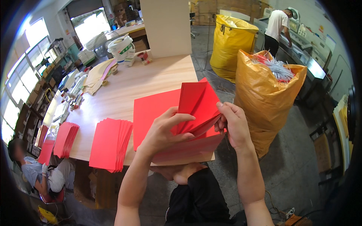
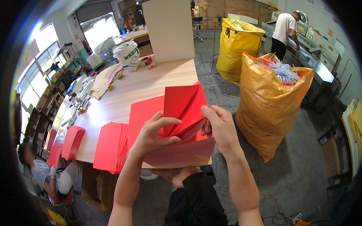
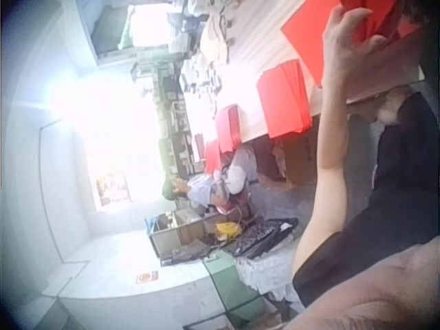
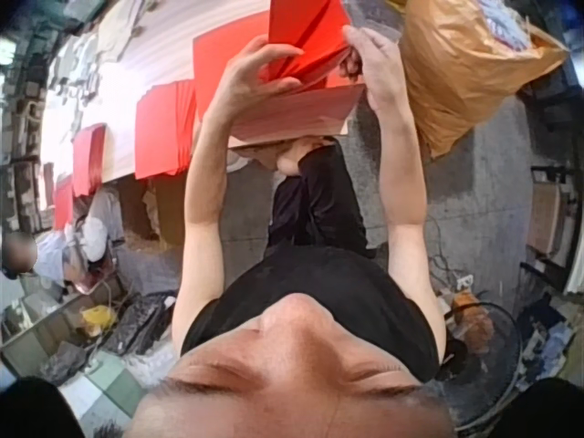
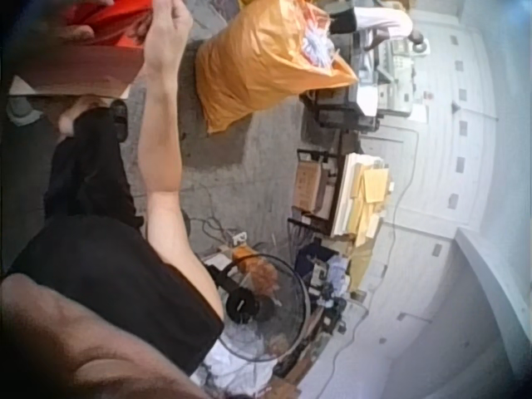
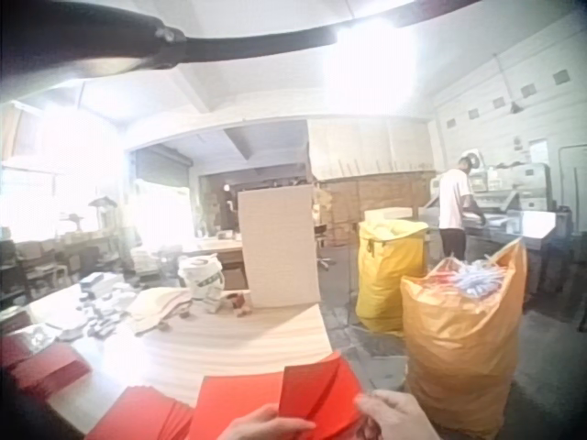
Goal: The person counts a stack of red paper sheets by lifting small batches from one pile and moving them into a second pile on a wooden workbench.
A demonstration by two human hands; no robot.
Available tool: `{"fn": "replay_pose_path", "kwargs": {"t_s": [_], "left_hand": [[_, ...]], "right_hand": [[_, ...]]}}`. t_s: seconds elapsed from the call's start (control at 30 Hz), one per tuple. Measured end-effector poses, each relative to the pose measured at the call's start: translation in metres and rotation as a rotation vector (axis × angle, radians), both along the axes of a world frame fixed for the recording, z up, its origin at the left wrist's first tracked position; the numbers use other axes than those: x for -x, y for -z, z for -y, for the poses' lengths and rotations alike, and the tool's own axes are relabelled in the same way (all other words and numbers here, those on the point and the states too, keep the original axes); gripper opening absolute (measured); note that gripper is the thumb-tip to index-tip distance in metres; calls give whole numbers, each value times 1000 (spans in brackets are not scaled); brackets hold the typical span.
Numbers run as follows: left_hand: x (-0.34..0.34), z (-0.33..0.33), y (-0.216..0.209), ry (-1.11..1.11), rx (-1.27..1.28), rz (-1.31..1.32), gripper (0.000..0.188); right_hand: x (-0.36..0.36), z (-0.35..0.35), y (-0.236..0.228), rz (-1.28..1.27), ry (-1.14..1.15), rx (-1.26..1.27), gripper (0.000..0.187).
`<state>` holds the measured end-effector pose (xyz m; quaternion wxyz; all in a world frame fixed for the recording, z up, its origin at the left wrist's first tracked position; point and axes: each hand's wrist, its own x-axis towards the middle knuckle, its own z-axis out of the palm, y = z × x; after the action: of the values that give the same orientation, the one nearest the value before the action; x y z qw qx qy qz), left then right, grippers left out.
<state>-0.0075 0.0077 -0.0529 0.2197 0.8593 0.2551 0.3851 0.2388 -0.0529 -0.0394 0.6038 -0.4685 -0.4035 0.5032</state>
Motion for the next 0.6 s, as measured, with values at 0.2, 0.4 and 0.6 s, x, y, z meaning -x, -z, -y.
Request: {"fn": "replay_pose_path", "kwargs": {"t_s": [0.2, 0.4, 0.6], "left_hand": [[-1, 0, -3, -5, 16, 7, 57], [-2, 2, -2, 2, -115, -167, 74], [-8, 6, 1, -10, -183, -193, 79]], "right_hand": [[16, 23, 38, 852, 584, -600, 23], [20, 27, 48, 1281, 13, -593, 44], [17, 30, 49, 1308, 21, -563, 48]]}}
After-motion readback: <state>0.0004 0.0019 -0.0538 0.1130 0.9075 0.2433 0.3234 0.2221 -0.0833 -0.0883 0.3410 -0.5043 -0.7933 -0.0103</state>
